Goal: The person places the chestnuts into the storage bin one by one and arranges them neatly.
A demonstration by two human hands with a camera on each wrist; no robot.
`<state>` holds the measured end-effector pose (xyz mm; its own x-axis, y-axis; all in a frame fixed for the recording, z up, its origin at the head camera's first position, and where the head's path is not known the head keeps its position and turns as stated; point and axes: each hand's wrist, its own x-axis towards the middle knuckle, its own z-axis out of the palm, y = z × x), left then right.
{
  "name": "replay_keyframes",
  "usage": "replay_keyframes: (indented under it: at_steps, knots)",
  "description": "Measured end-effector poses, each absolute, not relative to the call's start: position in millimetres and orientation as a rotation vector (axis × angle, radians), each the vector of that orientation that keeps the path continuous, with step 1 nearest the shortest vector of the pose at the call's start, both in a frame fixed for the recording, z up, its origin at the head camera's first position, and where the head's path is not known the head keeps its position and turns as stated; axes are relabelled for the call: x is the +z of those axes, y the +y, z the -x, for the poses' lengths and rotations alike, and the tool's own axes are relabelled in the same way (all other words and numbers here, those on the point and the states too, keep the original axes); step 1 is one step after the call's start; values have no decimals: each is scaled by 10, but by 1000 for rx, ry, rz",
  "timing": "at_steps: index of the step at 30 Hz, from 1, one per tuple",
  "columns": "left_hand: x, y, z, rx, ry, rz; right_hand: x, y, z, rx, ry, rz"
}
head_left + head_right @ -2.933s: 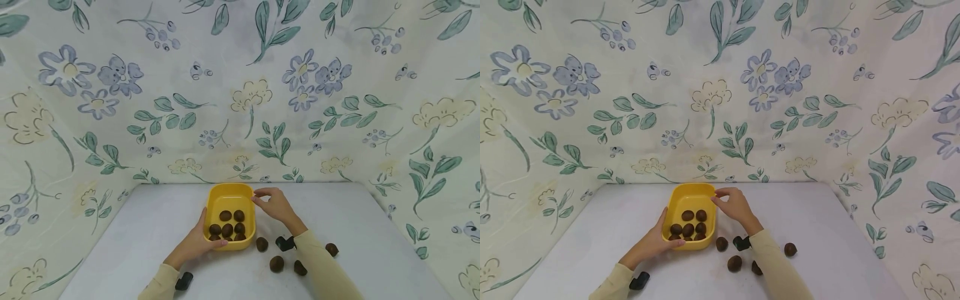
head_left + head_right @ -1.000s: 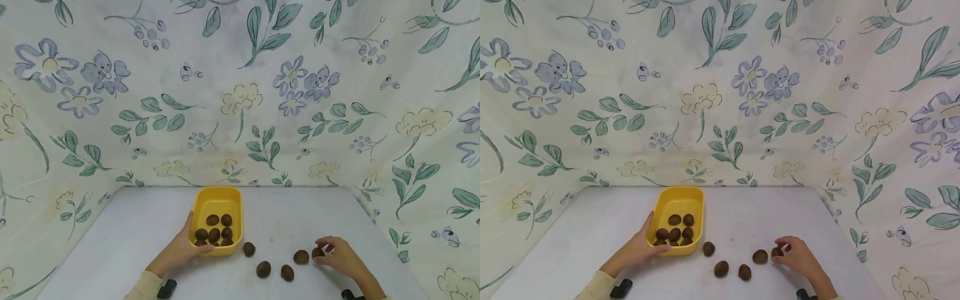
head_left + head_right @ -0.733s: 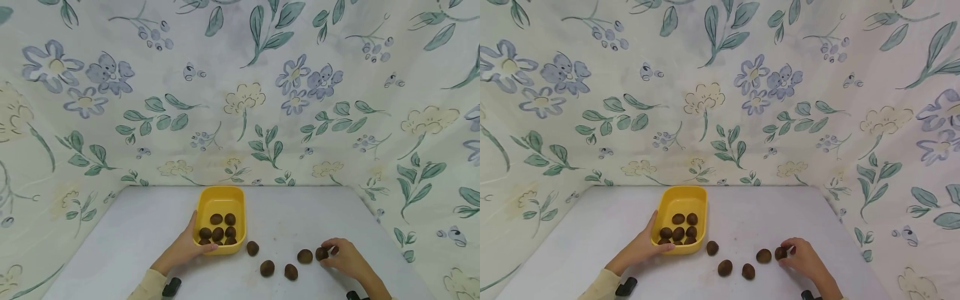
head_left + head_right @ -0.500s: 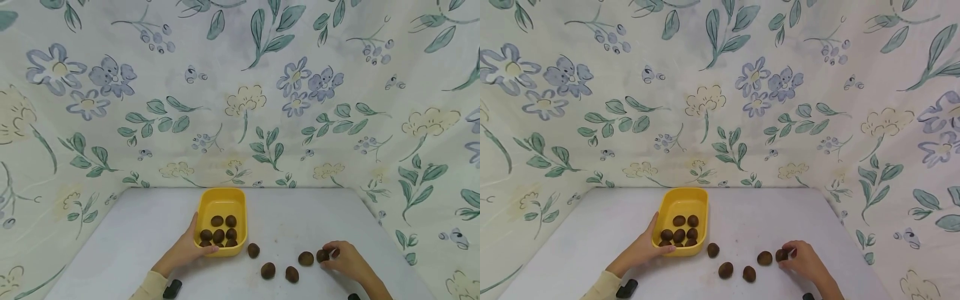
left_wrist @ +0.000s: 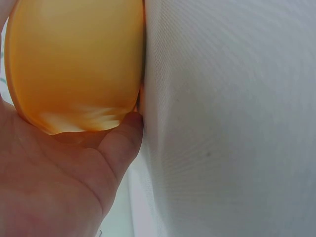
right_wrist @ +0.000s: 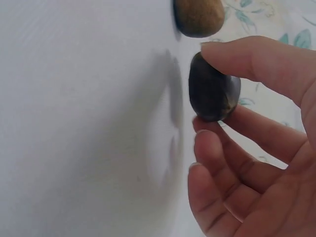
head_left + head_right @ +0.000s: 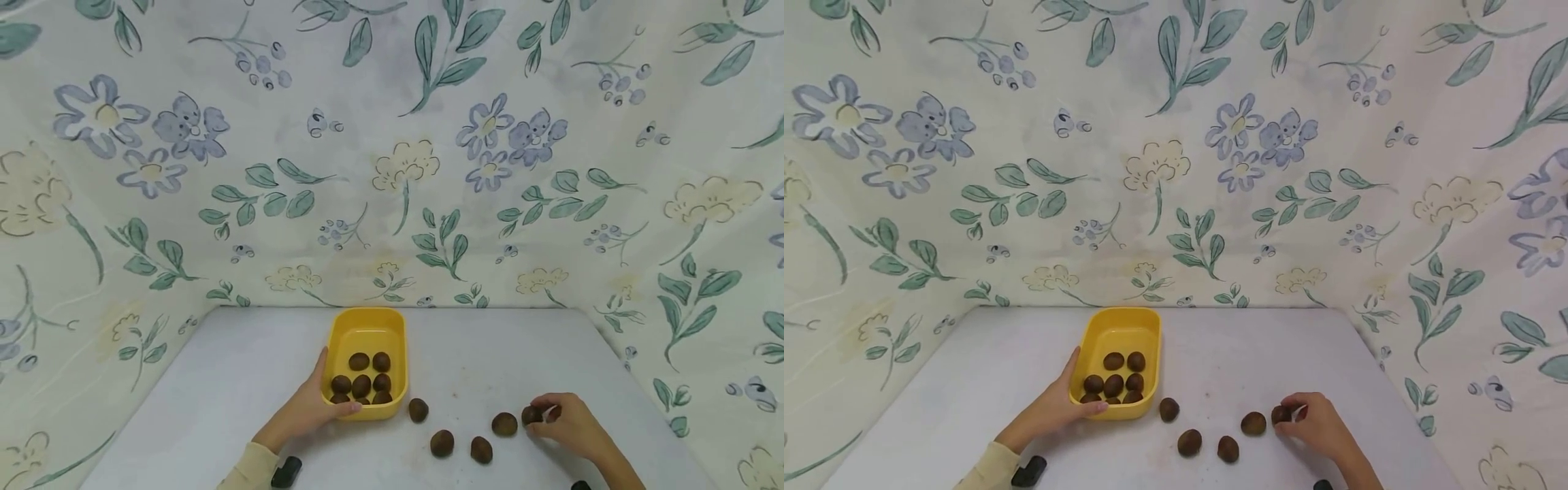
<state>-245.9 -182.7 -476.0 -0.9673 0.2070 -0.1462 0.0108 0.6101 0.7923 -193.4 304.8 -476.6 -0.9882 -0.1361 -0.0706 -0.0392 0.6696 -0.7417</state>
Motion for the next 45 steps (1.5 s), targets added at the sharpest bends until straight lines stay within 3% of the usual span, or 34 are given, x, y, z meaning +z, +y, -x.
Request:
replay_keyframes:
  at_steps: [9, 45]
  knots:
    - [-4737, -1780, 2500, 1259, 2624, -207, -4673, 3023, 1988, -1425, 2744, -3]
    - [-4775, -1814, 2492, 1293, 2600, -187, -4338, 1765, 2811, -1770, 2656, 152]
